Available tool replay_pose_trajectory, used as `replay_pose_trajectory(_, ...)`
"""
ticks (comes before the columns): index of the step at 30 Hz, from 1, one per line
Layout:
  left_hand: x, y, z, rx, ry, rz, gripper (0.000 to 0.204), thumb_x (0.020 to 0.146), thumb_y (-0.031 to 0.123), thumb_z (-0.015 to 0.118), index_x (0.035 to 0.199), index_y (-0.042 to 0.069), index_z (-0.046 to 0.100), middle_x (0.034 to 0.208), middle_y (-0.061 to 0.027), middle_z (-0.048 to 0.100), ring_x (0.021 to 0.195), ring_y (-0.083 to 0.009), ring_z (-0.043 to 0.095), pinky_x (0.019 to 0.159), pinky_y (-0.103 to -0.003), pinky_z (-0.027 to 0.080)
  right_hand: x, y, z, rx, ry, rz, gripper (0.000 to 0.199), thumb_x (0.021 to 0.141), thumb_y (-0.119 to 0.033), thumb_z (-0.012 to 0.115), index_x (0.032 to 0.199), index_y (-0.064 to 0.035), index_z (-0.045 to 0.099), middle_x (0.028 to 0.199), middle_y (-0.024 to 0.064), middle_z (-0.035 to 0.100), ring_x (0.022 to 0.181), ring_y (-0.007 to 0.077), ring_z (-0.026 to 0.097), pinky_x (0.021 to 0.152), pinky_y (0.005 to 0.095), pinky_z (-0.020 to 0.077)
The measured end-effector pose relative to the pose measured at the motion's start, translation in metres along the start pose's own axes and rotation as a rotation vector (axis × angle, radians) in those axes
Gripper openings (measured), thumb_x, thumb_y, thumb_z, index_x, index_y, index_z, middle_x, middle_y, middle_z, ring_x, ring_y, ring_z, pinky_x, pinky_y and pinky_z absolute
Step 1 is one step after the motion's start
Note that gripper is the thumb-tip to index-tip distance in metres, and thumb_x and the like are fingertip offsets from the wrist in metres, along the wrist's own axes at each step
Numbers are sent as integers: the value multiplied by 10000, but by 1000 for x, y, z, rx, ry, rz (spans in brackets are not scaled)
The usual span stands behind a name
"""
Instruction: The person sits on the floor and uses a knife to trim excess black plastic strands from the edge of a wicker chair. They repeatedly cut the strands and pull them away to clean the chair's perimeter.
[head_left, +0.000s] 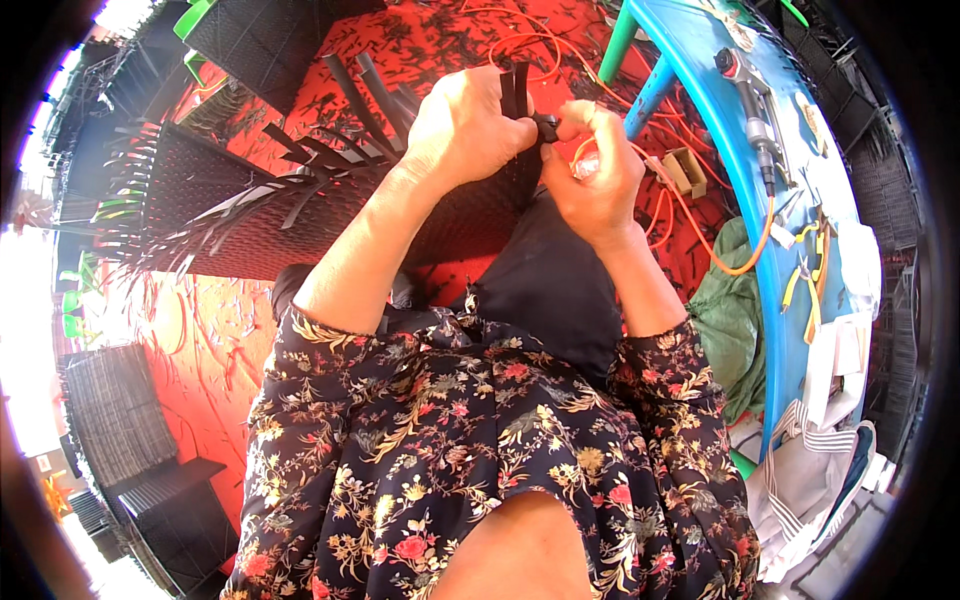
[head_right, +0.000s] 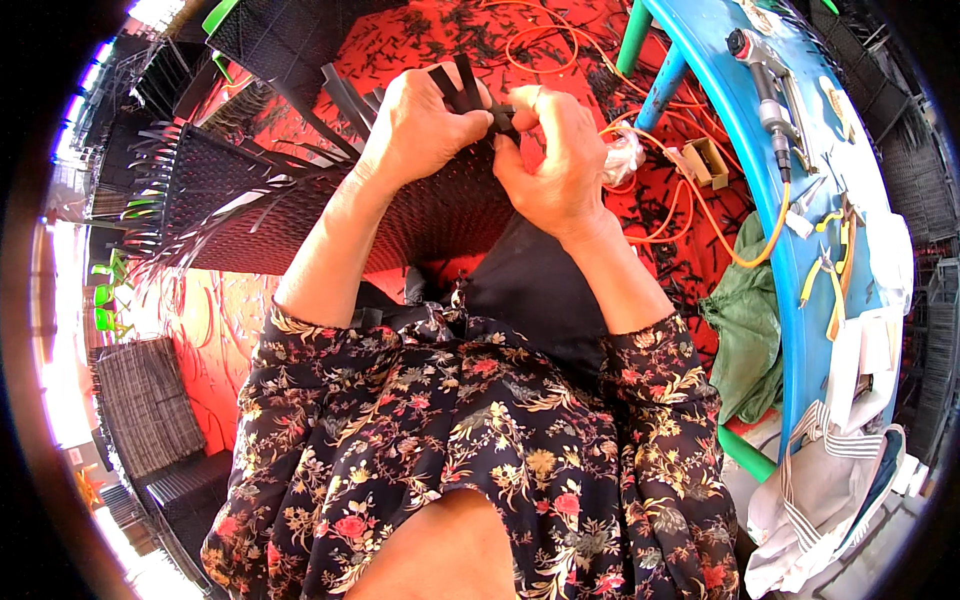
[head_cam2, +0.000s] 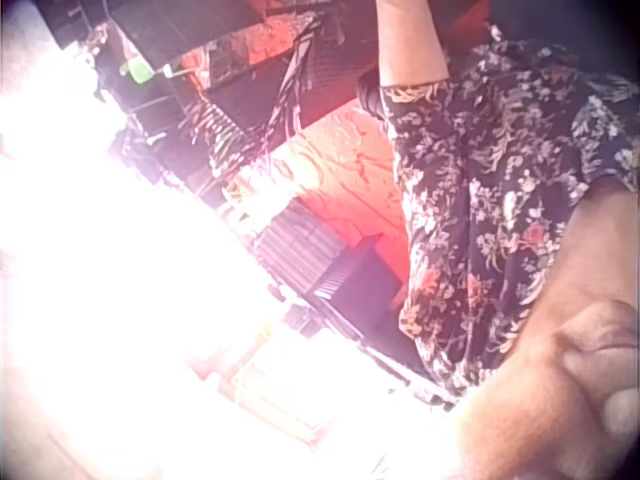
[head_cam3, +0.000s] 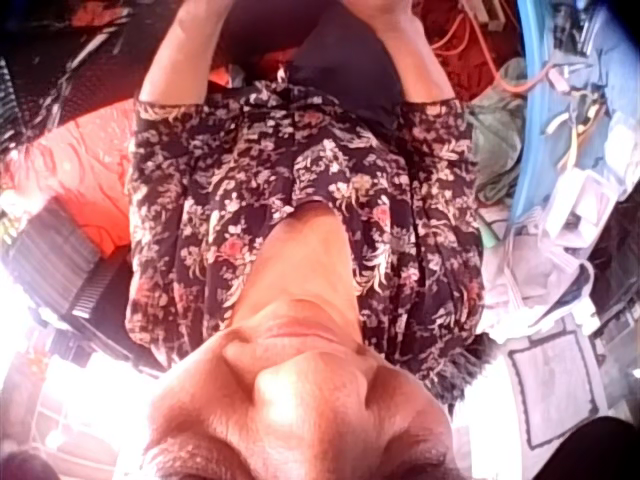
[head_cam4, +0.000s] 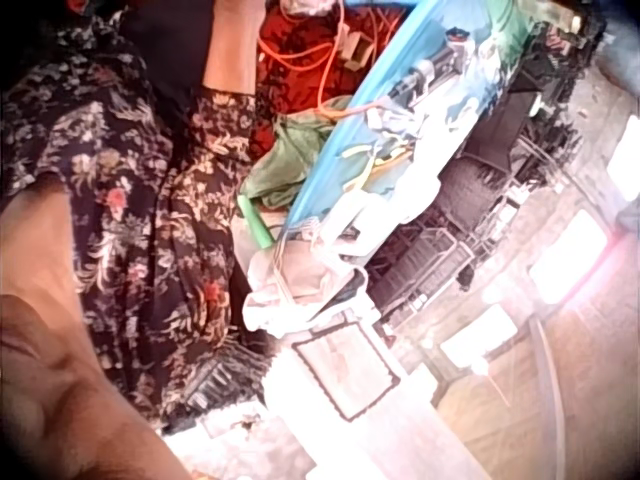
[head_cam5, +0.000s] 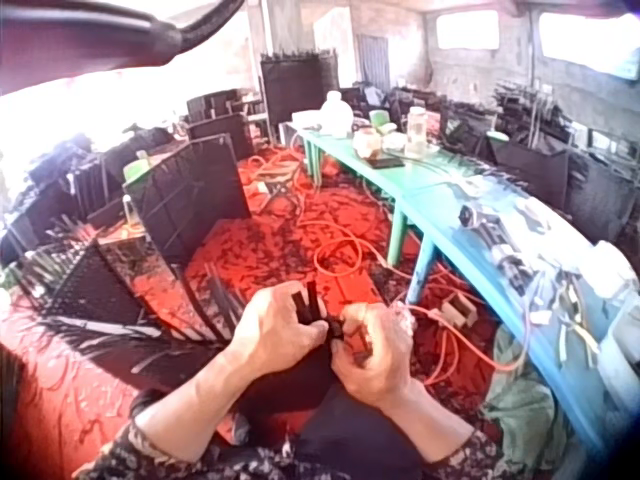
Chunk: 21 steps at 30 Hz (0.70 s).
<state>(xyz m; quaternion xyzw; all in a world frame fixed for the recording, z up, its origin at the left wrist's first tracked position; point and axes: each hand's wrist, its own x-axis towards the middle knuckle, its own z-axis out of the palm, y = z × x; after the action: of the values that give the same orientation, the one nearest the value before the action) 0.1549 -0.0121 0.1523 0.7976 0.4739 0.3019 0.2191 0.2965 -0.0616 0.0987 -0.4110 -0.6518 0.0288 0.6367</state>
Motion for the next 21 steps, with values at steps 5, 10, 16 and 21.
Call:
replay_pose_trajectory(5, 1, 4, -5, -62, -15, 11, 123, 658, 119, 649, 741, 29, 642, 637, -60, 615, 599, -123, 580, 579, -270, 457, 17, -12, -3, -117, -146, 149, 377, 633, -10, 664, 993, -62, 566, 693, 42, 545, 693, 241, 558, 673, 348, 437)
replay_pose_trajectory(10, -4, 9, -4, -25, -18, -26, 98, 681, 109, 634, 746, 36, 646, 609, -29, 587, 588, -102, 559, 572, -263, 447, -3, -2, -7, -38, -35, 16, 399, 614, 24, 662, 994, -53, 564, 745, 47, 565, 752, 263, 572, 698, 351, 440)
replay_pose_trajectory(16, -8, 1, -3, -157, 6, 145, 97, 670, -11, 599, 756, 34, 612, 724, -23, 595, 638, -81, 554, 599, -240, 448, 12, -9, -3, 50, -94, 239, 404, 641, -3, 679, 1020, -38, 544, 726, 64, 589, 729, 262, 592, 674, 355, 459)
replay_pose_trajectory(21, -14, -6, -7, -170, -8, 340, 98, 626, 52, 633, 717, 76, 610, 742, -44, 563, 744, -218, 584, 652, -307, 462, 9, -17, -8, 14, -114, 211, 422, 643, -2, 677, 1035, -51, 529, 697, 72, 578, 618, 276, 572, 572, 369, 454)
